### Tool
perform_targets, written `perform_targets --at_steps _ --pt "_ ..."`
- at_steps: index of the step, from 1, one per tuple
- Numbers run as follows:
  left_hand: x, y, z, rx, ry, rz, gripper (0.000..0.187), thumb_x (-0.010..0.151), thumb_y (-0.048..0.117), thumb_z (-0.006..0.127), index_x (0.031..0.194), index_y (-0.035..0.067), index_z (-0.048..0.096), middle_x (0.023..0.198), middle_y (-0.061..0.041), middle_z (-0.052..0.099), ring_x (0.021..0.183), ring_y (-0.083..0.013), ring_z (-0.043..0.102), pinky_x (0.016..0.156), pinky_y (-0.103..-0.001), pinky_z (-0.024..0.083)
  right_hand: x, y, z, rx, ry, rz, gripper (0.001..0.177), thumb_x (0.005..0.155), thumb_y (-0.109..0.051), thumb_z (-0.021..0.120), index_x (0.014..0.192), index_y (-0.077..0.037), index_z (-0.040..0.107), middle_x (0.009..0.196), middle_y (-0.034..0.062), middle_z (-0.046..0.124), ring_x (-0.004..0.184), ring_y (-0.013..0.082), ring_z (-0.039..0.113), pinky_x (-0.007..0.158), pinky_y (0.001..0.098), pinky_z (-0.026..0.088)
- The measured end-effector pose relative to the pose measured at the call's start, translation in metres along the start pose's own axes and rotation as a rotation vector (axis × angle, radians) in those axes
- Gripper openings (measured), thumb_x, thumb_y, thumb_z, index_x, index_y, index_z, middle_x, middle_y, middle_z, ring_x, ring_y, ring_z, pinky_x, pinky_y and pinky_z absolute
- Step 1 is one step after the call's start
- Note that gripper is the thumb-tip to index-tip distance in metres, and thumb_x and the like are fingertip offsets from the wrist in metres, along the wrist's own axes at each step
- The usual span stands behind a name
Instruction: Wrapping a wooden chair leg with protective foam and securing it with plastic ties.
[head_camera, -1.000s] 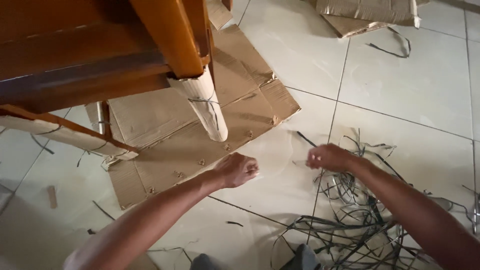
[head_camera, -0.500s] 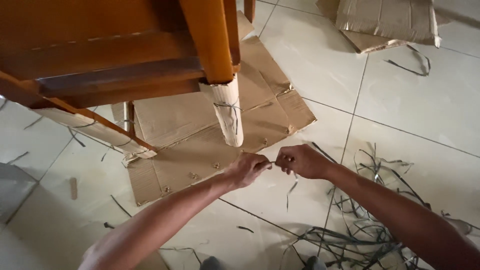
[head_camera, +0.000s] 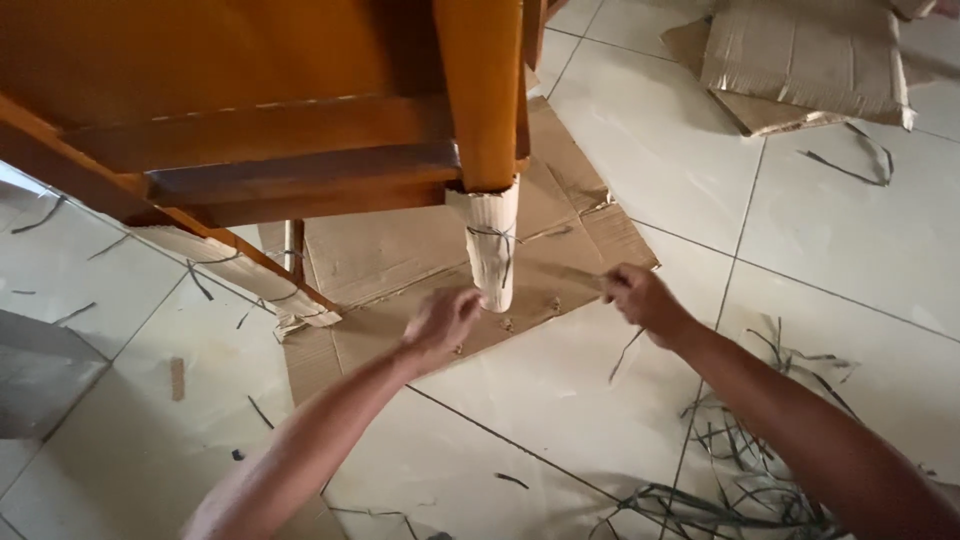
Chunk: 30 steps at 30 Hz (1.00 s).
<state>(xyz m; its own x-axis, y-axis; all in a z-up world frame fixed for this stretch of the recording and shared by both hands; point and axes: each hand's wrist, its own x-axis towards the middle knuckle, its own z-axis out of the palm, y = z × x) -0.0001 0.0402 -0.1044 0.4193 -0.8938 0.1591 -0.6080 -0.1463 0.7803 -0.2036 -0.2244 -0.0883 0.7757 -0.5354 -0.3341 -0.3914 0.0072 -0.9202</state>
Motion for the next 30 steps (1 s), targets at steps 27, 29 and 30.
perform_targets --at_steps 27,29,30 --pt "0.073 -0.088 0.016 -0.025 0.239 -0.105 0.029 0.085 0.003 0.065 0.111 0.012 0.073 0.084 -0.013 0.076 0.084 -0.0372 0.076 0.070 -0.048 0.059 0.131 0.008 0.097 -0.020 0.125 -0.360 0.003 0.085 -0.012 0.078 0.084 -0.014 0.077 0.054 -0.0023 0.056 0.052 0.0053 0.048 0.049 0.0190 0.036" --pt "0.078 -0.092 0.009 0.008 0.245 -0.128 0.015 0.088 0.014 0.069 0.099 0.021 0.075 0.082 -0.005 0.076 0.080 -0.0315 0.076 0.070 -0.045 0.059 0.121 -0.002 0.101 -0.008 0.120 -0.360 0.006 0.085 -0.009 0.077 0.082 -0.015 0.077 0.051 -0.0022 0.054 0.049 0.0060 0.047 0.049 0.0183 0.035" --pt "0.076 -0.087 0.006 0.009 0.246 -0.129 0.015 0.088 0.014 0.069 0.099 0.021 0.075 0.082 -0.005 0.076 0.080 -0.0315 0.076 0.070 -0.045 0.059 0.123 0.001 0.099 -0.008 0.119 -0.361 0.006 0.085 -0.009 0.077 0.082 -0.015 0.077 0.051 -0.0022 0.054 0.049 0.0060 0.047 0.049 0.0183 0.035"
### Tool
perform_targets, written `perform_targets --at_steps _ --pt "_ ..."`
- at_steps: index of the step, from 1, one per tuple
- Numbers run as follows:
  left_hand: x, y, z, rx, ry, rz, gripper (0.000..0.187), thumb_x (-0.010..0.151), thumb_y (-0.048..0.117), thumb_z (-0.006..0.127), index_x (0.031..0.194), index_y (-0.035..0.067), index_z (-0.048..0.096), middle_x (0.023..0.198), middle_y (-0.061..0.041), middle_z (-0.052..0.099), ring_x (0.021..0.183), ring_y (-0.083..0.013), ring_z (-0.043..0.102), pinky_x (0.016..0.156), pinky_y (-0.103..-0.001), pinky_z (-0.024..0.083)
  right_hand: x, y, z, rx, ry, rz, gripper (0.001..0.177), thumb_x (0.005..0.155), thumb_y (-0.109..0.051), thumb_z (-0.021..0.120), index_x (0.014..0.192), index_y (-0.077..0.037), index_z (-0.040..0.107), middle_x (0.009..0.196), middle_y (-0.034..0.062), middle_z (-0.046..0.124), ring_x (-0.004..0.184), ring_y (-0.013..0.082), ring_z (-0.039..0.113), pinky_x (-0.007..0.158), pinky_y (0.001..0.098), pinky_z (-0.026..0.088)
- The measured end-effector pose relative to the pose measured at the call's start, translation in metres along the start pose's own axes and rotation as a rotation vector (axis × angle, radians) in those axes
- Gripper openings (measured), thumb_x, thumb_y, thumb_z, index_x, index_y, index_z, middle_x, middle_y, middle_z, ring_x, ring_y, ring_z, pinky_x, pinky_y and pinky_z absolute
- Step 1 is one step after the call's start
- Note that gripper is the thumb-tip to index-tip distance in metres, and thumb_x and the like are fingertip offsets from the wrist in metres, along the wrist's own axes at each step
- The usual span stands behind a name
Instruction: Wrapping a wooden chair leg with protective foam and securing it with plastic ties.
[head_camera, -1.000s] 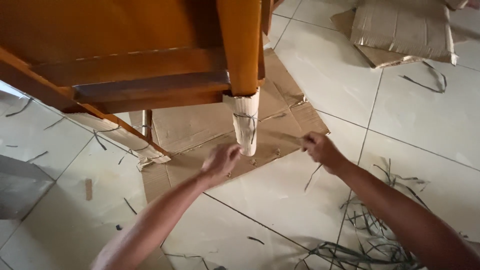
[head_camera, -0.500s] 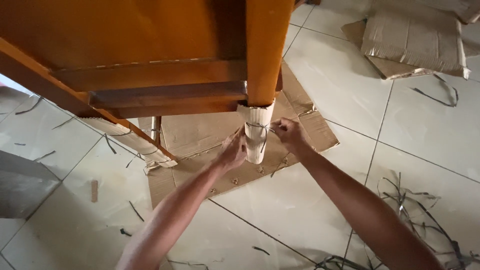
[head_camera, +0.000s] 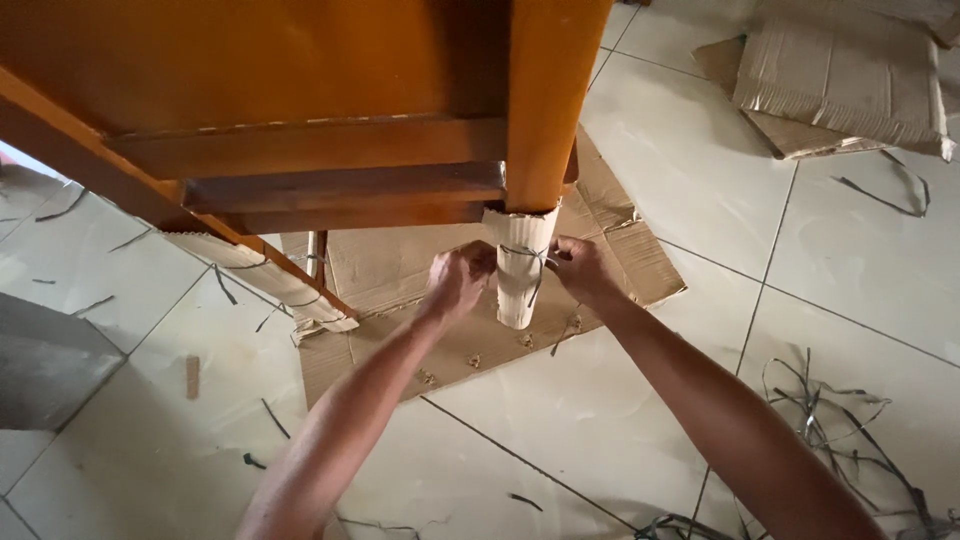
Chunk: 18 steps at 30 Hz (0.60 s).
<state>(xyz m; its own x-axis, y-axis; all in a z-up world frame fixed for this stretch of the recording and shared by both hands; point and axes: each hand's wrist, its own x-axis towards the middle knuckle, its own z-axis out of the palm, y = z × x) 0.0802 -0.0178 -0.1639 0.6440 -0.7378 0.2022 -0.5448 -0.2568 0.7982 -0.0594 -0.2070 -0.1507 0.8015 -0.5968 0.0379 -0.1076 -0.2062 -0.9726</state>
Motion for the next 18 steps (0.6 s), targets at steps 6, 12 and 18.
perform_targets --at_steps 6,12,18 --pt "-0.021 0.019 -0.017 0.065 0.083 0.024 0.016 0.091 0.015 0.068 0.103 0.004 0.069 0.088 -0.023 0.073 0.085 -0.0457 0.073 0.073 -0.057 0.057 -0.021 -0.030 -0.019 -0.203 -0.034 -0.095 0.016 0.084 -0.026 0.083 0.082 -0.013 0.075 0.055 0.0036 0.053 0.056 0.0134 0.047 0.054 0.0284 0.039" --pt "-0.043 0.023 -0.023 0.100 0.030 -0.144 0.008 0.092 0.025 0.068 0.093 0.018 0.072 0.080 -0.014 0.072 0.081 -0.0384 0.072 0.074 -0.049 0.055 -0.051 -0.044 -0.039 -0.473 0.004 -0.011 0.022 0.088 -0.038 0.080 0.089 -0.017 0.076 0.067 0.0108 0.066 0.066 0.0291 0.066 0.067 0.0424 0.049" --pt "-0.059 0.032 -0.024 -0.096 -0.005 -0.214 0.015 0.090 0.030 0.067 0.088 0.014 0.067 0.071 -0.009 0.071 0.072 -0.0254 0.072 0.072 -0.039 0.055 -0.094 -0.066 -0.054 -0.445 -0.002 0.058 0.020 0.093 -0.036 0.074 0.093 -0.016 0.077 0.072 0.0115 0.072 0.074 0.0302 0.071 0.075 0.0434 0.053"
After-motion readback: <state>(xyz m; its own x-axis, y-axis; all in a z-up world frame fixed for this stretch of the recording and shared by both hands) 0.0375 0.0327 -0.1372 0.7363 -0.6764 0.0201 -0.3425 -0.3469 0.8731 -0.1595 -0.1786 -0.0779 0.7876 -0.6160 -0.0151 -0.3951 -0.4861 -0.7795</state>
